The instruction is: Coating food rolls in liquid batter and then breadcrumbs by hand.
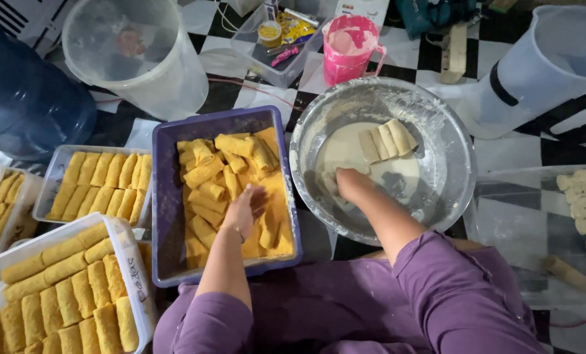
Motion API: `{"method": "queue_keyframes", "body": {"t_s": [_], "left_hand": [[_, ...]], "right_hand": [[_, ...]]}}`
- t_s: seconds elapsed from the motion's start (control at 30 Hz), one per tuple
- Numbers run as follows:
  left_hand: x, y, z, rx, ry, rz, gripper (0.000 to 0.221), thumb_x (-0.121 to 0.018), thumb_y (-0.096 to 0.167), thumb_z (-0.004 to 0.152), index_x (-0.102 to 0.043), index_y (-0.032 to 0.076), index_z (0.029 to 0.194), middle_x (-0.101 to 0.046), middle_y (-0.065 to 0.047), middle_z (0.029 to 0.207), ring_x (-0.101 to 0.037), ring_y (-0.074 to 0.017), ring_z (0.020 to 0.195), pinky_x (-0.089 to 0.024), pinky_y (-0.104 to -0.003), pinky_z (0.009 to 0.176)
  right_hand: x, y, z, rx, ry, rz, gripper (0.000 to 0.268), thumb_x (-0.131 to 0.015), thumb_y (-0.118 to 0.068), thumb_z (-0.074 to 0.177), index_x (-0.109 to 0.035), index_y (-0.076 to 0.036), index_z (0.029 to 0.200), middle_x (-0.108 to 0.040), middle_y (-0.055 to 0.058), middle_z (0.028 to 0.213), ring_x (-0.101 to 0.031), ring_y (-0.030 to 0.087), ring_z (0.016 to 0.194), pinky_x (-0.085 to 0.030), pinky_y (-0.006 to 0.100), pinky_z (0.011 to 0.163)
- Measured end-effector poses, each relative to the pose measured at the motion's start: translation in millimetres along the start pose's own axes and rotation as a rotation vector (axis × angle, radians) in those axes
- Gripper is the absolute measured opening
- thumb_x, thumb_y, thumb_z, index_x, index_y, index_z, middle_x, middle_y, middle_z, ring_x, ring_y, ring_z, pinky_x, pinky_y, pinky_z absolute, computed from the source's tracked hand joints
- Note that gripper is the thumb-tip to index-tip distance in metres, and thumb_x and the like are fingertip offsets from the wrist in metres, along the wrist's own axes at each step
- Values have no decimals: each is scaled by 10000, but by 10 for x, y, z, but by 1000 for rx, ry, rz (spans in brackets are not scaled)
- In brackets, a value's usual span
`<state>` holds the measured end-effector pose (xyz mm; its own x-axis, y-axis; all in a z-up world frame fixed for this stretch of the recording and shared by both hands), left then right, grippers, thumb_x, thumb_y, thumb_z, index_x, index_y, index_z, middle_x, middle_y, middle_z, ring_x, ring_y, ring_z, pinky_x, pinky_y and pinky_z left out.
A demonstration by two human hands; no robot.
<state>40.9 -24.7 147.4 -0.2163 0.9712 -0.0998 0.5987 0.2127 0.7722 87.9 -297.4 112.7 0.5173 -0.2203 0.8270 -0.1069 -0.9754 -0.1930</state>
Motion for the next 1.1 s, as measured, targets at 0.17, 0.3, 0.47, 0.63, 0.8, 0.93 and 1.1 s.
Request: {"method": "queue_keyframes", "body": {"t_s": [0.17,0.3,0.47,0.63,0.8,0.93,1.1], "left_hand": [[436,-1608,1351,-56,-302,1189,759,-884,454,774,-606,79,1373,-666,-199,1330,-579,-374,1318,-482,-459,1134],[278,-1470,1197,-266,-339,1179,573,-850,235,725,-657,209,1264,-719,-182,1137,-669,-399,1156,-558,-460,967],[483,-763,596,-61,-86,1123,747,-762,328,619,-645,161,1338,-720,-120,1278,-656,-323,1244,-518,-448,1066],[1362,-503,874,-44,609,858,778,-798,401,767,-418,112,1381,-514,-163,1325,-540,-380,1224,-508,-548,991],[752,-88,402,-470,886,1073,1030,-806,506,743,-313,140,1570,-467,-242,1403,-564,-529,1159,-530,-678,873],[-34,-332,288,-731,182,1232,377,-663,211,842,-588,117,1199,-649,-91,1200,-573,-342,1206,-491,-496,1008],[66,-1209,969,-150,-154,1637,723,-532,691,916,-252,482,1549,-192,37,1633,-210,-355,1528,-411,-560,1144]], "right_hand": [[132,-382,-161,-81,-273,67,522,-467,-57,1031,-446,6,1548,-505,246,1539,-491,395,1422,-396,555,1176],[-271,-37,184,-40,-240,185,500,-592,-189,1025,-505,-129,1514,-556,143,1524,-507,324,1423,-421,545,1160],[-100,-46,-148,-179,-190,1047,526,-569,-281,925,-571,-37,1391,-605,211,1338,-608,345,1196,-512,527,992],[-39,116,89,-194,-124,1577,322,-713,-300,933,-568,-62,1095,-538,14,719,-559,109,562,-572,253,478],[-21,157,102,-254,-81,1589,465,-589,-334,997,-540,-7,1325,-614,125,837,-667,208,583,-681,409,564],[-51,137,205,-91,24,1472,277,-669,-244,930,-692,26,990,-645,143,716,-687,216,568,-650,389,543],[67,287,240,-286,219,1412,536,-660,-541,932,-699,-11,1001,-660,175,738,-654,218,529,-624,334,428]]}}
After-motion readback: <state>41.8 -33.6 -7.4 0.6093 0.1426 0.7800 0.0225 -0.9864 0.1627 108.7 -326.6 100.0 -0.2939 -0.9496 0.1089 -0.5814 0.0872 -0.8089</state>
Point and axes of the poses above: each hand's wrist, its own z-axis towards the middle knuckle, its own x-axis out of the back of the hand, y = z × x, the point moved 6 cm from there along z, towards the middle knuckle
